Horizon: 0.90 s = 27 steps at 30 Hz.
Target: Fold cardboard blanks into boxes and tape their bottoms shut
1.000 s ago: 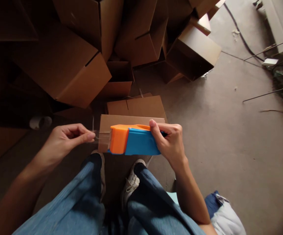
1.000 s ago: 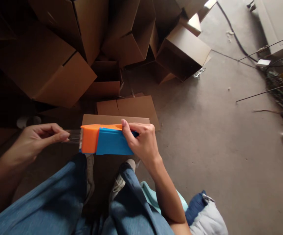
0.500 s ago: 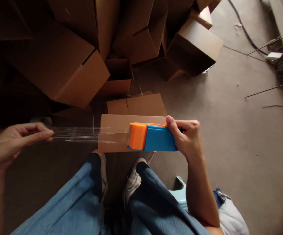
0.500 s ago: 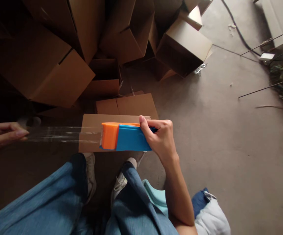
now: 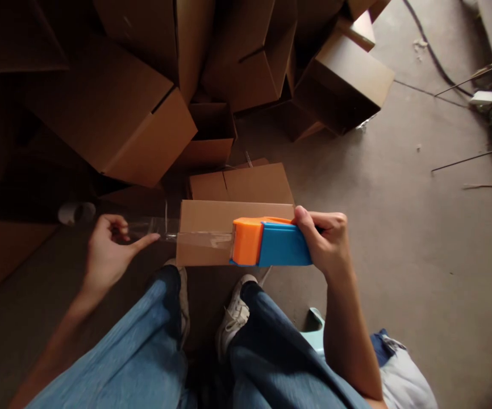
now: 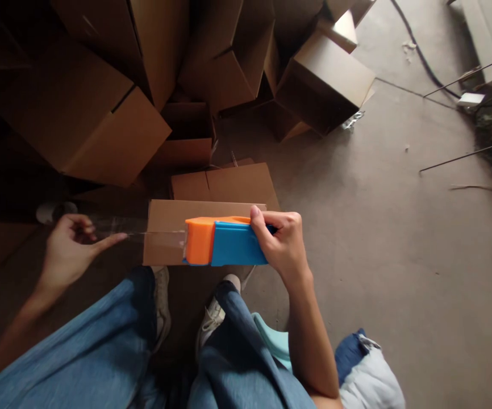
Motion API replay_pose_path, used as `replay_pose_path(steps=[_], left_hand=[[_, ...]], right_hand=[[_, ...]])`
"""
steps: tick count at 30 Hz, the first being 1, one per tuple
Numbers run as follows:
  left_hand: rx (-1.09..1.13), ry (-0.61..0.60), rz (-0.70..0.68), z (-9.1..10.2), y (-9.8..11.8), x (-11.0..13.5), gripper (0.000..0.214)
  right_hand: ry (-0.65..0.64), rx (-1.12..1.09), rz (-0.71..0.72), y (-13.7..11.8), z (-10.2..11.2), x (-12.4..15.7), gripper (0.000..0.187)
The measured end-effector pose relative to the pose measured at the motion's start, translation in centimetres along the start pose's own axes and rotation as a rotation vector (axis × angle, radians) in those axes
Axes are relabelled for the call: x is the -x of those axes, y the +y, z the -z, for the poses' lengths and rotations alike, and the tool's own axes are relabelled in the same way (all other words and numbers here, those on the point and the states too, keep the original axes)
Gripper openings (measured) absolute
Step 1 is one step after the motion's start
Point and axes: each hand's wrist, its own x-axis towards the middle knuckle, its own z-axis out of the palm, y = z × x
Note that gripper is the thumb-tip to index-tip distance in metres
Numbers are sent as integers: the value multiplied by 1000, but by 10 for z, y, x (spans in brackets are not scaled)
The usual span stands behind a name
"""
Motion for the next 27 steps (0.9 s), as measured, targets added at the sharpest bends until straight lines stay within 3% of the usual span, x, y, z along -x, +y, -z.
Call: replay_pose_path(steps=[4, 20, 27], left_hand=[[32, 92, -24, -18, -7, 5, 74], [145, -104, 70, -50, -13, -1, 79], [80, -28, -42, -55, -10, 2, 81]], right_hand=[[5, -30, 8, 4, 2, 4, 53], [17, -95, -59, 16, 7, 3, 58], [-5, -150, -68, 19, 11, -1, 58]])
